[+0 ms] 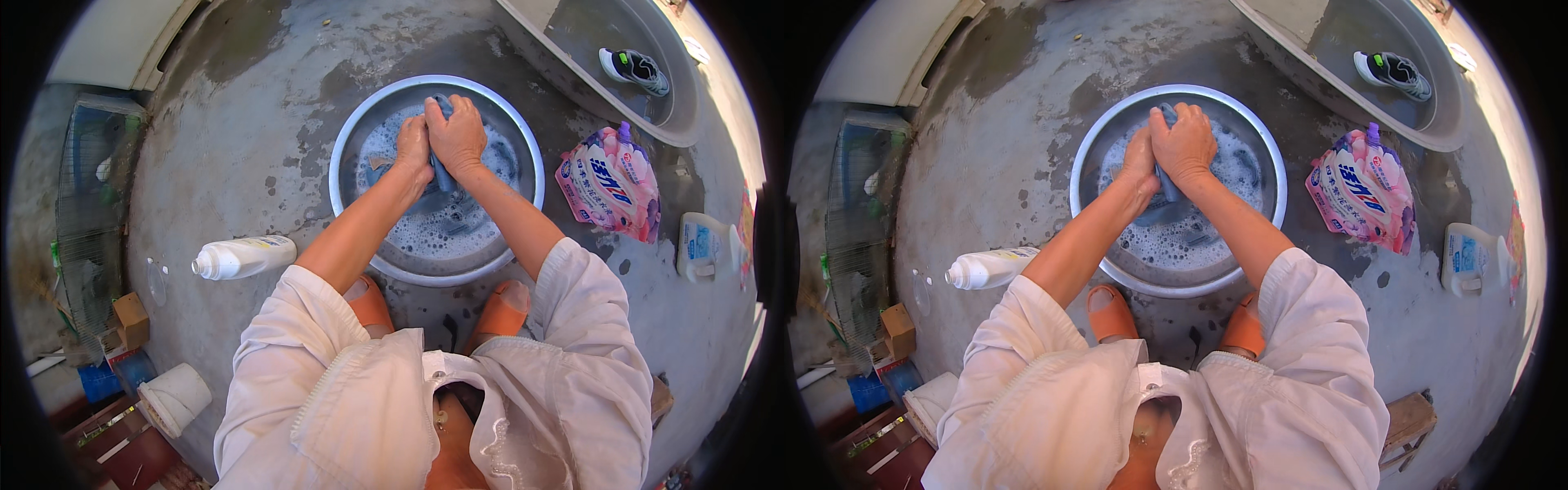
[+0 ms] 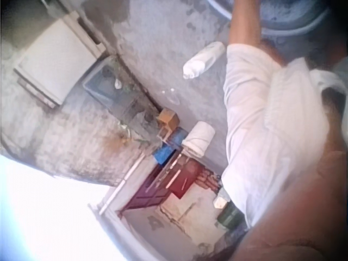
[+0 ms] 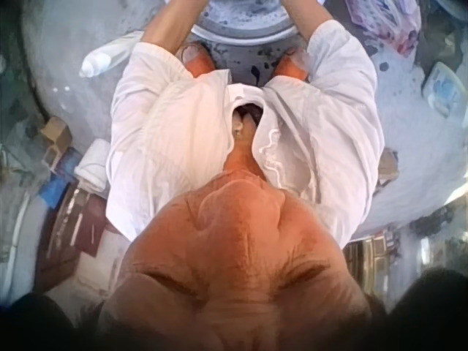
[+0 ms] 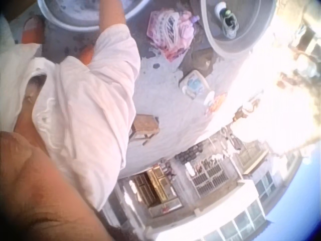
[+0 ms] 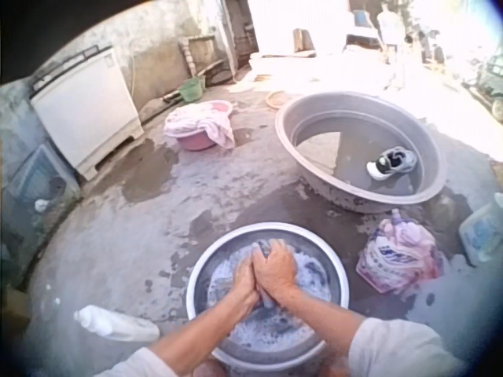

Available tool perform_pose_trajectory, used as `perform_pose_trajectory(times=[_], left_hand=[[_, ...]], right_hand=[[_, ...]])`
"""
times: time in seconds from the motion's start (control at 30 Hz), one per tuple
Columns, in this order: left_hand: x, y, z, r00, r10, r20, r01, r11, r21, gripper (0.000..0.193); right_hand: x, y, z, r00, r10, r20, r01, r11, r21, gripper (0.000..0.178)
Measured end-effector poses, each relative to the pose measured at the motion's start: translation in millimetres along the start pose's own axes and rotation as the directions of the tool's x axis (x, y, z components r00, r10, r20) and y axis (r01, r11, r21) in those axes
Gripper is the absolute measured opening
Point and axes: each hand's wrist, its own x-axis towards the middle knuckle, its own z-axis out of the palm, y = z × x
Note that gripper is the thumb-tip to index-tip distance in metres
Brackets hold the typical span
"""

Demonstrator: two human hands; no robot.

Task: The person is hand-washing a blue garment in a basin of soapy water by scrubbing the fabric and wringing it out.

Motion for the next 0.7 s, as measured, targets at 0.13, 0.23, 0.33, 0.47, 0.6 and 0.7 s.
perform_pose_trajectory(times=[0.13,0.23,0.33,0.47,0.6,0.7], left_hand=[[-17,-18,25,0.995,-0.075,-0.071,0.08,0.994,0.071,0.024],[-9,9,7,0.988,-0.135,0.073,0.134,0.991,0.009,0.027],[14,16,-31,0.982,-0.157,0.104,0.159,0.987,-0.017,0.03],[-24,14,17,0.976,-0.197,-0.096,0.199,0.98,0.012,0.027],[-31,31,8,0.937,-0.292,0.194,0.264,0.952,0.155,0.026],[-24,80,-25,0.928,-0.288,0.237,0.178,0.9,0.397,0.029]], right_hand=[[20,23,-16,0.974,0.216,-0.068,-0.223,0.967,-0.123,0.04],[-13,2,-16,0.999,0.026,0.019,-0.027,0.999,0.043,0.035],[-48,-23,-10,0.96,-0.276,0.039,0.276,0.961,0.006,0.029],[4,17,-8,0.983,-0.18,-0.038,0.177,0.982,-0.065,0.03],[34,54,-20,0.989,0.147,-0.018,-0.147,0.959,-0.241,0.045],[42,95,-48,0.995,0.093,-0.038,-0.099,0.977,-0.191,0.042]])
